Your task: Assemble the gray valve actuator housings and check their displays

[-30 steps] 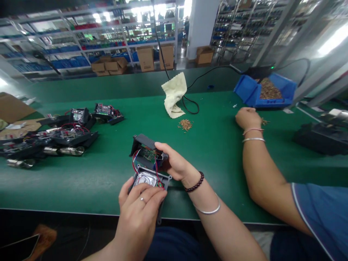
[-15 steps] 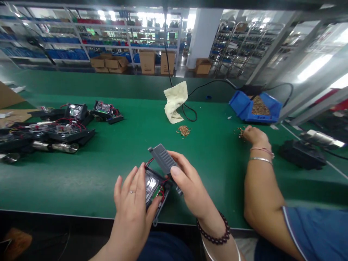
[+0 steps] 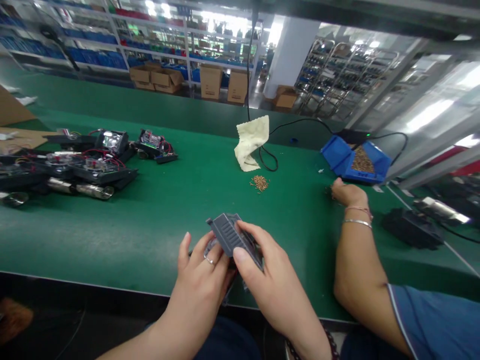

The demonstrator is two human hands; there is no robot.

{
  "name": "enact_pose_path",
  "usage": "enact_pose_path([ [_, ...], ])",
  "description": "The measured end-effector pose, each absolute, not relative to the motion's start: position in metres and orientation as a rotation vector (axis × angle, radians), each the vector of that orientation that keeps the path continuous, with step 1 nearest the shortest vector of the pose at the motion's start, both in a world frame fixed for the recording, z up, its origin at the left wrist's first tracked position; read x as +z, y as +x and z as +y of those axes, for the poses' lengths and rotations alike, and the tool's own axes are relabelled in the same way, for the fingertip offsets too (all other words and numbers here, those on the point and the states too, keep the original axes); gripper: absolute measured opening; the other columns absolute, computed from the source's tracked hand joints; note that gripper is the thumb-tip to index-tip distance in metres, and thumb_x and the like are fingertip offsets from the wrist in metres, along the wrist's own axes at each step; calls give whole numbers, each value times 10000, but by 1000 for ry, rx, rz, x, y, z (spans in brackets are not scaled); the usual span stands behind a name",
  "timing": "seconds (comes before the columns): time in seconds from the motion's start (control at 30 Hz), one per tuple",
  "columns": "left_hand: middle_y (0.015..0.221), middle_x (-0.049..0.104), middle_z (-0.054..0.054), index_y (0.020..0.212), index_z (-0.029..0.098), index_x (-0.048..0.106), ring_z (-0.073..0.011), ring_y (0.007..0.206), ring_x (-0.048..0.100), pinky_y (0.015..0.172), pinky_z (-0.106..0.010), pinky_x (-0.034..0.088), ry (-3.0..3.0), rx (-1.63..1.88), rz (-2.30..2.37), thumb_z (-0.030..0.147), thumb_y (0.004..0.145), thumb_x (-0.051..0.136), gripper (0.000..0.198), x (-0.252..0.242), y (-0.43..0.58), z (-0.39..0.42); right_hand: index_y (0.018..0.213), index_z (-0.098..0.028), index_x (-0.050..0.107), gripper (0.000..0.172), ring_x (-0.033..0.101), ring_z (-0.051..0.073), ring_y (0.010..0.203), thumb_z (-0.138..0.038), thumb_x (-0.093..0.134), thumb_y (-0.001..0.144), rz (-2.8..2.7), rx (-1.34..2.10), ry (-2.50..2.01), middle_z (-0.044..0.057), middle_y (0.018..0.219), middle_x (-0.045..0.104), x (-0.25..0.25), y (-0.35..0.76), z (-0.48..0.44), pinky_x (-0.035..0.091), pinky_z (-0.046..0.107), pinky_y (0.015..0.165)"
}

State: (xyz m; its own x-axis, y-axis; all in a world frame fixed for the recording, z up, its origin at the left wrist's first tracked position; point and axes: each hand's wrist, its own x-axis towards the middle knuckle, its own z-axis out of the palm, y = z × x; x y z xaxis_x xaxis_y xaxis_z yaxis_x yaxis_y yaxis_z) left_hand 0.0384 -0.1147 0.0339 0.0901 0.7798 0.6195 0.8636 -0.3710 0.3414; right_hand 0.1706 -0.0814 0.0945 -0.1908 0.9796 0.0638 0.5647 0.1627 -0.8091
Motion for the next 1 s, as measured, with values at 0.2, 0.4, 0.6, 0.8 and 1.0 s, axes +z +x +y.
enact_pose_path([
  [0.2,1125,684,-50,1266,204,551,-226,1090,554,1065,-478,329,-2165,-1242,-1677,177,960,418,335,32,39,-116,1165,-225,611,455,586,273,1133,-456,540,779,-1938,751,-1543,95,1222,633,92,160,-86,452,462,1000],
  [0.4,1157,549,-231,1163,67,480,-331,1164,493,990,-595,394,-1765,-1500,-1896,350,885,563,406,16,39,-120,1176,-210,584,456,584,275,1125,-447,510,793,-1961,647,-1556,111,1225,610,86,159,-90,473,465,976],
  [0.6,1133,567,-193,1451,122,150,-300,1040,587,848,-501,529,-1859,-1885,-2062,282,837,592,774,-9,38,-122,1270,-216,492,505,503,313,1217,-339,545,783,-2135,278,-1498,142,1332,482,65,153,-104,466,506,973],
  [0.8,1194,573,-131,1452,222,188,-258,1080,607,911,-431,519,-1851,-2122,-2250,229,742,667,856,-28,35,-131,1308,-226,429,547,493,317,1203,-290,550,778,-2236,38,-1413,139,1332,447,56,150,-107,498,521,932],
  [1.0,1247,556,-105,1326,251,380,-254,1155,567,936,-429,507,-1798,-2160,-2252,212,765,638,619,-29,36,-132,1286,-214,449,497,517,307,1167,-306,542,807,-2228,7,-1432,139,1309,466,57,150,-104,518,509,914],
])
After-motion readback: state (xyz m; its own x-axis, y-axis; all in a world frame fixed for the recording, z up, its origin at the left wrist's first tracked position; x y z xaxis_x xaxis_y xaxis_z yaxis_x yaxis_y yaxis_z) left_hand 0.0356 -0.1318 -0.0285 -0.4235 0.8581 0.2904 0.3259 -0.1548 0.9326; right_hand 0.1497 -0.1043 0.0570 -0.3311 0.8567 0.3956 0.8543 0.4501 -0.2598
